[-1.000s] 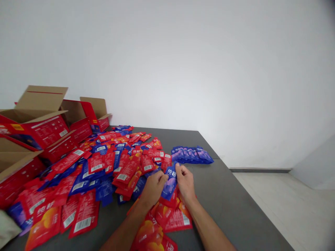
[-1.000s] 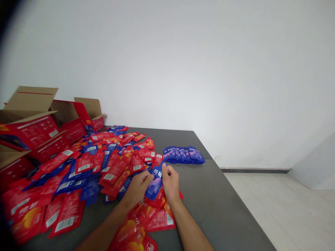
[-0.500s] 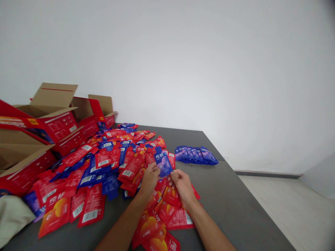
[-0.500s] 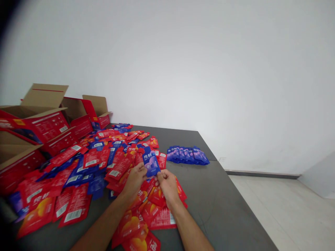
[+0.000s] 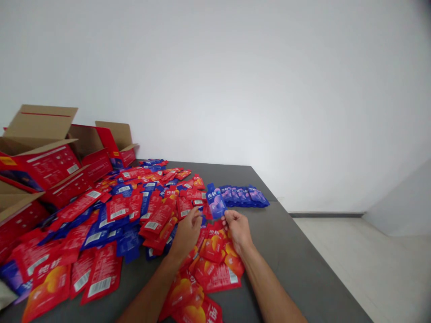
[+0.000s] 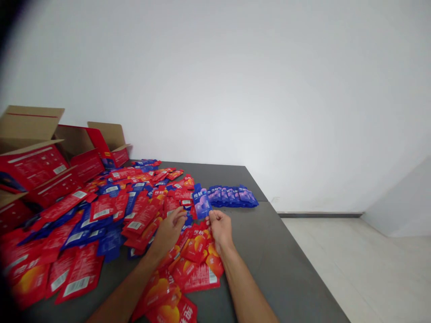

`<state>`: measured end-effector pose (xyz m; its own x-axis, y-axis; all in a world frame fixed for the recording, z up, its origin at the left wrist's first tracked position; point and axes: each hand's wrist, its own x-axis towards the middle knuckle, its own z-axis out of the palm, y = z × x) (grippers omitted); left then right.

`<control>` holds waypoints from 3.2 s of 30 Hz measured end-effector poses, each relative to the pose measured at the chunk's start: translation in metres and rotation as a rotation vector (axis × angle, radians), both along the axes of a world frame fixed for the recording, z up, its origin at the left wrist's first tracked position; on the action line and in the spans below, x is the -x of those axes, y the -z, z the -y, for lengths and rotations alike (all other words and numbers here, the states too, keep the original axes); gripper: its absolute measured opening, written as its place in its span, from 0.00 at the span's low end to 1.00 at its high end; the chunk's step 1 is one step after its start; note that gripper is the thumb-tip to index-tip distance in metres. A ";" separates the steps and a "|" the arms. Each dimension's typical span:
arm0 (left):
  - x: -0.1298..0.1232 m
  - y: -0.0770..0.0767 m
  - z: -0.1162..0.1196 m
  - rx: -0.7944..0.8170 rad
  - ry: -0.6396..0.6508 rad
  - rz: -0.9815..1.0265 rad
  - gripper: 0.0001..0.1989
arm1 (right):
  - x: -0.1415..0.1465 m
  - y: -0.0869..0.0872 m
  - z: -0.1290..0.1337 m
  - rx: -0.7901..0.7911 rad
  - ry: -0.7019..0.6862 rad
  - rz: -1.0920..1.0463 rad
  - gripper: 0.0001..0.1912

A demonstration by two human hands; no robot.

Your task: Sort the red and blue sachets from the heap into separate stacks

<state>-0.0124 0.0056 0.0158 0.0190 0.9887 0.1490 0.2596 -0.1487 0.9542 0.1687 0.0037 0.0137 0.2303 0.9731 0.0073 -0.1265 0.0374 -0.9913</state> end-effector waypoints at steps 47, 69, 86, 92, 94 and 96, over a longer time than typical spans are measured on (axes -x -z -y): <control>0.019 0.000 -0.003 -0.077 0.003 -0.480 0.20 | -0.116 -0.001 -0.056 0.242 0.452 0.141 0.10; 0.024 0.014 -0.004 -0.110 0.068 -0.815 0.27 | 0.038 0.006 -0.006 -0.024 -0.267 1.334 0.09; 0.025 0.012 -0.005 -0.097 -0.029 -0.779 0.14 | 0.038 0.019 0.001 -0.110 -0.228 1.229 0.11; 0.021 0.008 0.003 -0.030 0.034 -0.981 0.19 | 0.038 0.025 -0.001 -0.109 -0.229 1.243 0.12; 0.022 0.008 0.001 -0.002 0.034 -0.959 0.17 | 0.039 0.026 -0.001 -0.111 -0.224 1.242 0.13; 0.023 0.008 -0.001 0.029 0.022 -0.906 0.15 | 0.039 0.026 -0.001 -0.106 -0.218 1.238 0.14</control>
<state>-0.0350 0.0064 0.0083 0.1352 0.9899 0.0428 0.9104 -0.1412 0.3890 0.1298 0.0048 -0.0120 -0.1517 0.9714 0.1829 0.8693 0.2191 -0.4430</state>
